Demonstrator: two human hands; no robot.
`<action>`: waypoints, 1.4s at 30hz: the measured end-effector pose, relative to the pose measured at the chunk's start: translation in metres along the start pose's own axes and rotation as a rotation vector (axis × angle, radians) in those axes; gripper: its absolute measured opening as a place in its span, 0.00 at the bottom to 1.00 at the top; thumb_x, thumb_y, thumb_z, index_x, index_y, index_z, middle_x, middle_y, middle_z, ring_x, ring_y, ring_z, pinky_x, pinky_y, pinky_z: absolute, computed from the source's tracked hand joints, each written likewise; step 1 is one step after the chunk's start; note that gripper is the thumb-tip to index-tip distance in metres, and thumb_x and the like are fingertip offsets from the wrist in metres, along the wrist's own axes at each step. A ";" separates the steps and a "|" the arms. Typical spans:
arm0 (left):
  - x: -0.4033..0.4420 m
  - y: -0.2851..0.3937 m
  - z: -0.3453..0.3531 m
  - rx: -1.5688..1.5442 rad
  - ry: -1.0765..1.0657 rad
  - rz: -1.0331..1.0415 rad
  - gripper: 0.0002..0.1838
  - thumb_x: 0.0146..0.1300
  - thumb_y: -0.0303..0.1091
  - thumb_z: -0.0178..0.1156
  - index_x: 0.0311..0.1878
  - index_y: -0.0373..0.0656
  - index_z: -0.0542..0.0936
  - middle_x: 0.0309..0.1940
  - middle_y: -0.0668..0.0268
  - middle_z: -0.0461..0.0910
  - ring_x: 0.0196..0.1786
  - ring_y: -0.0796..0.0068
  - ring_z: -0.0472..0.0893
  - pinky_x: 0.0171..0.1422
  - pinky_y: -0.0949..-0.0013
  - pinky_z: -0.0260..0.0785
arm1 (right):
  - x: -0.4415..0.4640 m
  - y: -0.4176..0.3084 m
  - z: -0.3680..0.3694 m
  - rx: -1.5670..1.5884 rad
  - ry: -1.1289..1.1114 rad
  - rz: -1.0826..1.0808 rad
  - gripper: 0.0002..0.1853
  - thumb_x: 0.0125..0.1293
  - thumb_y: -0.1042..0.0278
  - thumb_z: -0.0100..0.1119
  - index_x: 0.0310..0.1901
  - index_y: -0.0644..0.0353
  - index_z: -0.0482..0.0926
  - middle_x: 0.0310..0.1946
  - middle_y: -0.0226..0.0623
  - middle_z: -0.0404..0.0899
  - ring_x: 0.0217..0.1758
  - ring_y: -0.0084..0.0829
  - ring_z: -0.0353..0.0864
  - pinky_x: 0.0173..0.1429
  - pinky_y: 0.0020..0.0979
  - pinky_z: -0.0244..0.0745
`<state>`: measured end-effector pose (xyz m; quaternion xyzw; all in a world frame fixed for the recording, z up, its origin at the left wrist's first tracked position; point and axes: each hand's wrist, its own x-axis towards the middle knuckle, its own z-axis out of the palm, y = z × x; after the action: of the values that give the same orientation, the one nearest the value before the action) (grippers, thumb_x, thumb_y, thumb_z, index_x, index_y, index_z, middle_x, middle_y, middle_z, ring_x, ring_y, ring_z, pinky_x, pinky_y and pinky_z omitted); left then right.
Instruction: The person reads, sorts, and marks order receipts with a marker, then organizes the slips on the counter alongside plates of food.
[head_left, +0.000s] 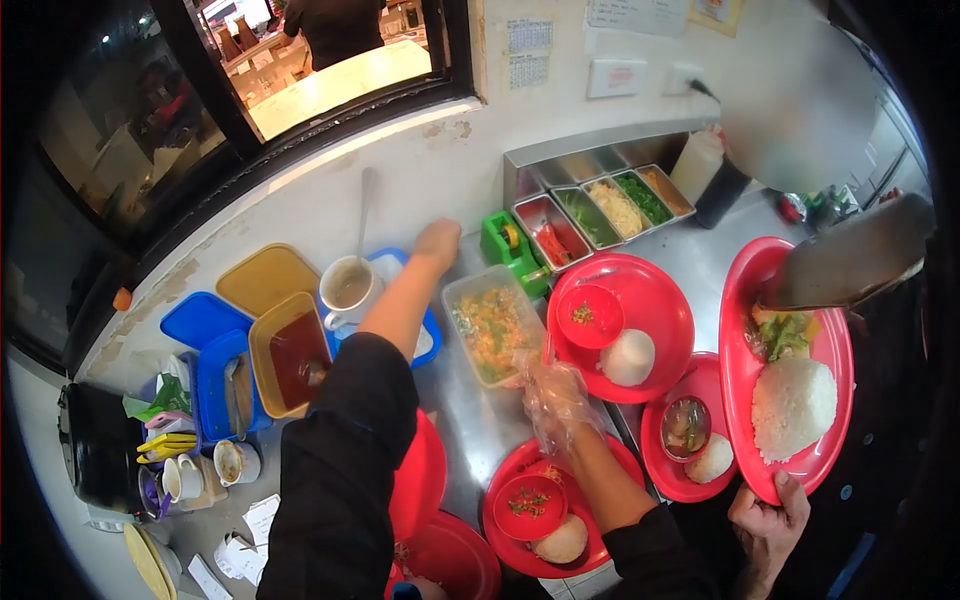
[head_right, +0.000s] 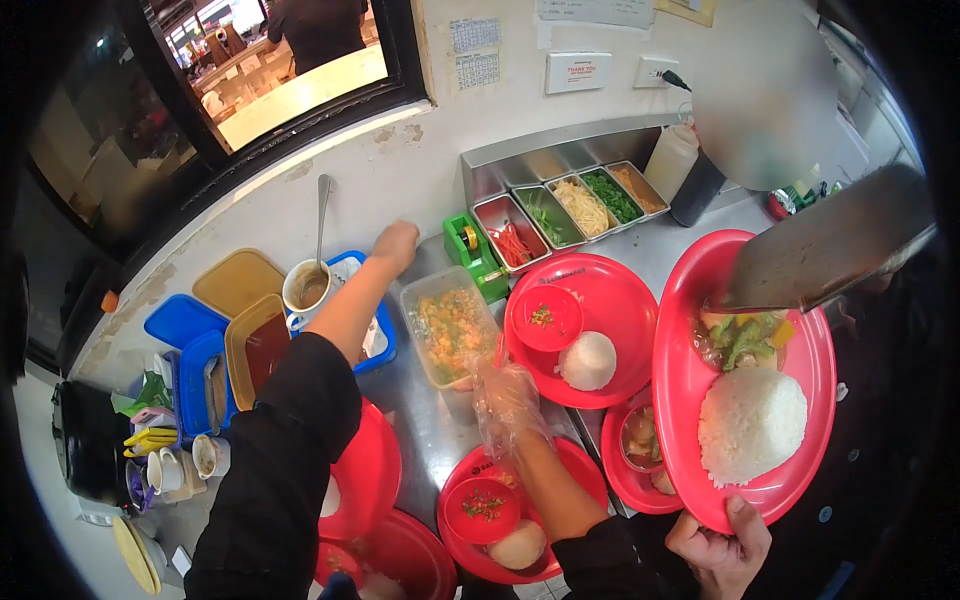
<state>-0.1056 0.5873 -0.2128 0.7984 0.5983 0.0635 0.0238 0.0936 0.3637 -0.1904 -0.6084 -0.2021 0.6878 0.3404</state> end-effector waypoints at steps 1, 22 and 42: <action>0.005 0.002 -0.013 -0.040 0.149 0.011 0.08 0.47 0.24 0.56 0.32 0.37 0.79 0.35 0.47 0.77 0.41 0.50 0.77 0.46 0.57 0.70 | 0.008 0.002 0.004 0.047 0.024 -0.019 0.13 0.56 0.62 0.58 0.19 0.58 0.74 0.07 0.26 0.63 0.05 0.19 0.56 0.08 0.23 0.48; -0.402 0.172 -0.161 -2.195 0.140 -0.251 0.22 0.53 0.20 0.59 0.53 0.34 0.69 0.45 0.61 0.76 0.47 0.71 0.76 0.52 0.68 0.69 | -0.253 0.115 0.027 0.407 -0.120 -0.712 0.16 0.59 0.69 0.57 0.46 0.68 0.70 0.33 0.35 0.75 0.37 0.21 0.74 0.38 0.23 0.70; -0.684 0.172 -0.215 -1.790 -0.308 0.279 0.11 0.54 0.20 0.59 0.42 0.31 0.73 0.36 0.57 0.79 0.36 0.75 0.79 0.42 0.76 0.72 | -0.541 0.304 0.049 0.065 0.364 -0.929 0.11 0.55 0.68 0.64 0.38 0.65 0.78 0.30 0.28 0.78 0.33 0.16 0.74 0.37 0.21 0.70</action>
<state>-0.1588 -0.1249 -0.0301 0.5468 0.2145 0.3981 0.7046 -0.0064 -0.2249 -0.0143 -0.5533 -0.3675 0.3523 0.6593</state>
